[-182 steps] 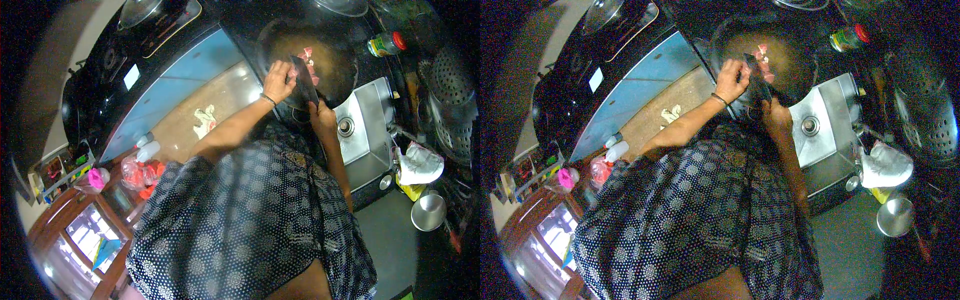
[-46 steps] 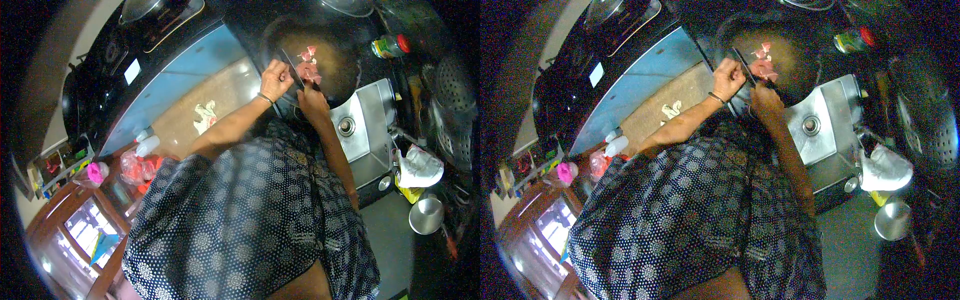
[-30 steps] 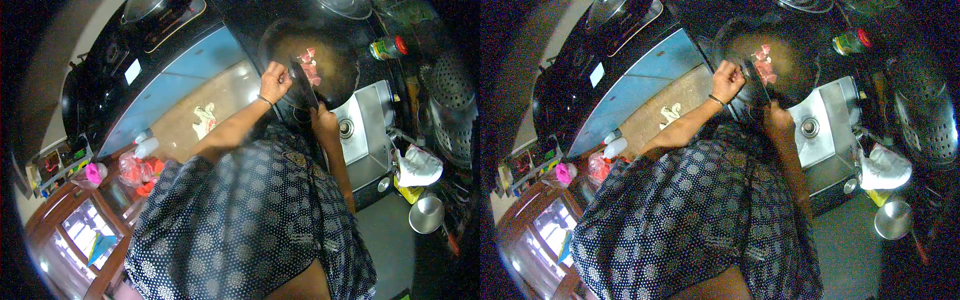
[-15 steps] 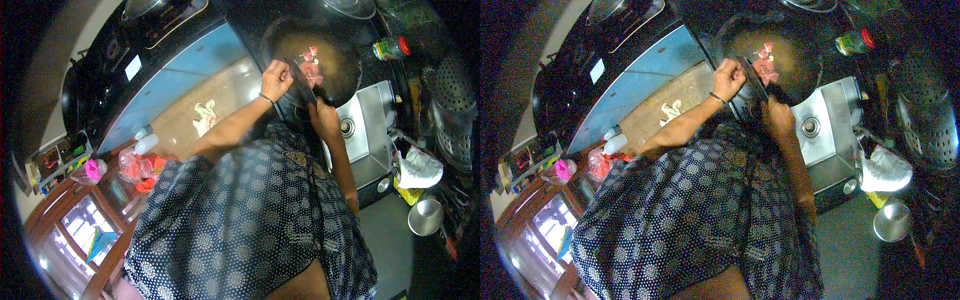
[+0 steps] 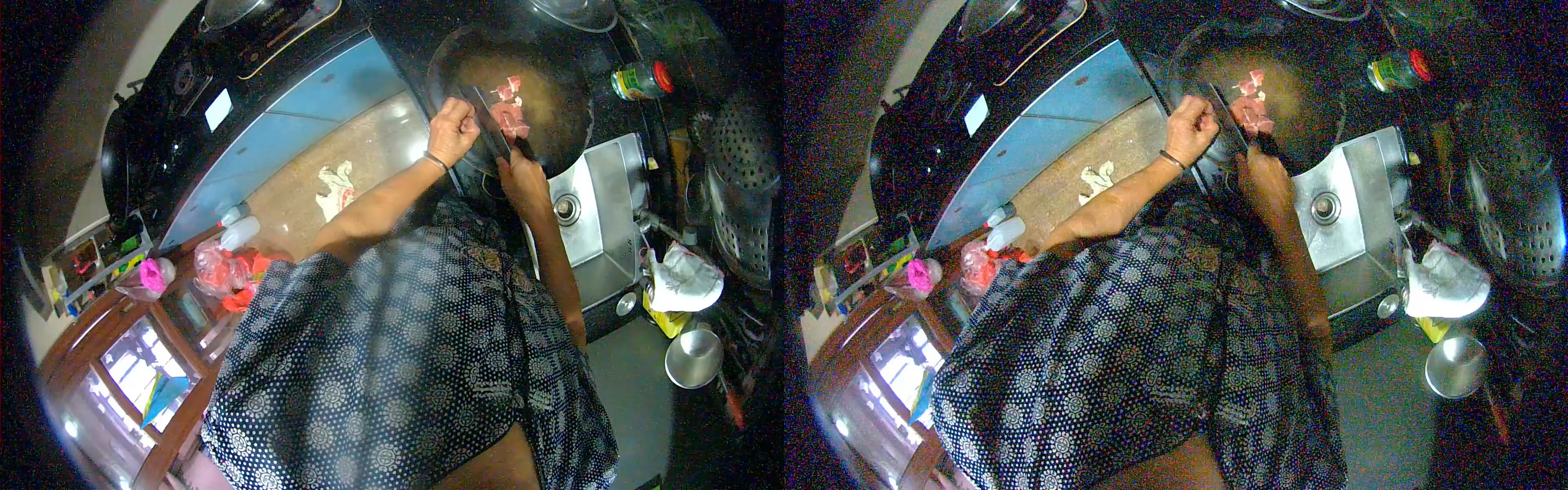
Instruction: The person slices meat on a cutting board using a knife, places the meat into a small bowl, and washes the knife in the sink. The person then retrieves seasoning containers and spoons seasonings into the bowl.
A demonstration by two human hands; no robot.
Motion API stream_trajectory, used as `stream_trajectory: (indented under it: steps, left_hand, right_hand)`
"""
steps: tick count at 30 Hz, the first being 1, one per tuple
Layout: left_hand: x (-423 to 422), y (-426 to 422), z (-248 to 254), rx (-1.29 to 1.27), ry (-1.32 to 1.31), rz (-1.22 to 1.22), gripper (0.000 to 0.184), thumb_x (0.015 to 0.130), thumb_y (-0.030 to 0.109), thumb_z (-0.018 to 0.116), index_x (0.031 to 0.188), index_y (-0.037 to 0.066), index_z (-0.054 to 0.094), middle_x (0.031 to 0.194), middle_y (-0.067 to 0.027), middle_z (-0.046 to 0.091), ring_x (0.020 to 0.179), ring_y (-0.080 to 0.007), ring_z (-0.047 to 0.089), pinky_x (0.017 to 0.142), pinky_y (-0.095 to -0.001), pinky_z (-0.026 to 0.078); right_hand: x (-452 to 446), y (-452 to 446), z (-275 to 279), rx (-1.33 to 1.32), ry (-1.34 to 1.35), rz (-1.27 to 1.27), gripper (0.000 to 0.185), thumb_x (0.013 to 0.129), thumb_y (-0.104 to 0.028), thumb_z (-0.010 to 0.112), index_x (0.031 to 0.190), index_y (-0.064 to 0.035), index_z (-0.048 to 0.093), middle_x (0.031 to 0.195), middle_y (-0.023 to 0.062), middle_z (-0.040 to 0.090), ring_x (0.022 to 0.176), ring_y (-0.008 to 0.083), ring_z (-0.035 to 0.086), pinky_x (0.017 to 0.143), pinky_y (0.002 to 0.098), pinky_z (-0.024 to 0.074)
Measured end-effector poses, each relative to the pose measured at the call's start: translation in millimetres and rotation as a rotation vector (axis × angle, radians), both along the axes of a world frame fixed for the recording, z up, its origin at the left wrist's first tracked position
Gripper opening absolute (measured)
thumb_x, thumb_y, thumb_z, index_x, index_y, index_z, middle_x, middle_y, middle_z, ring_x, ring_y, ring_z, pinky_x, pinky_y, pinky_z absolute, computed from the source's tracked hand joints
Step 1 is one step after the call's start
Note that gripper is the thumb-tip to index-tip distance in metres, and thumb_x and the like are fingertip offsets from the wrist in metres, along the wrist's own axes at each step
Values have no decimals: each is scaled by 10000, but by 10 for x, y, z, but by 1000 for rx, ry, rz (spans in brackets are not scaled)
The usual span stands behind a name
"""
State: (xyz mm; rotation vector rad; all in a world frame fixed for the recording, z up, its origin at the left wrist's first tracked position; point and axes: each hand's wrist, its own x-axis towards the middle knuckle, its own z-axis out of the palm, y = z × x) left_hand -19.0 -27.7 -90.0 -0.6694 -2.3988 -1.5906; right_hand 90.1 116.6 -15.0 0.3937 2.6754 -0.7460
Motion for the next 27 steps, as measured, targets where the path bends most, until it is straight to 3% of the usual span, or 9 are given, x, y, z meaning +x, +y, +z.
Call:
stream_trajectory:
  steps: [3, 10, 13, 21, 27]
  left_hand:
    - [9, 3, -7, -13, -37, -6, 115, 737, -36, 596, 819, 41, 576, 807, -123, 543, 622, -276, 576, 561, -366, 471]
    - [-7, -27, -25, -43, -17, -18, 122, 736, -21, 586, 837, 44, 566, 830, -135, 538, 683, -321, 584, 598, -402, 480]
    - [-6, -23, 5, -37, -21, -19, 122, 735, -21, 585, 836, 44, 564, 841, -139, 538, 689, -321, 585, 600, -405, 480]
    - [-4, -3, -40, -34, -34, -23, 110, 735, -18, 580, 828, 38, 562, 846, -145, 530, 697, -331, 575, 610, -413, 477]
    - [-17, 5, -26, -43, -15, -8, 100, 727, -21, 566, 809, 35, 555, 824, -144, 515, 696, -345, 560, 617, -425, 468]
  right_hand:
    - [-77, 1, -29, -39, -51, -16, 505, 965, -290, 529, 1397, -41, 453, 915, 313, 663, 885, 491, 642, 798, 564, 502]
    - [-103, 20, -82, -100, -38, -40, 485, 955, -285, 550, 1360, -28, 475, 976, 301, 666, 940, 481, 637, 826, 554, 497]
    - [-65, 32, -122, -106, -4, -47, 463, 953, -285, 559, 1323, -13, 501, 976, 308, 659, 963, 484, 627, 833, 559, 489]
    - [125, 12, 8, 18, -8, -64, 287, 953, -278, 571, 1028, -1, 562, 826, 301, 656, 810, 490, 641, 721, 580, 500]
    - [117, 38, 7, 7, 12, -5, 304, 958, -267, 561, 1036, 27, 562, 842, 308, 655, 811, 489, 641, 730, 569, 505]
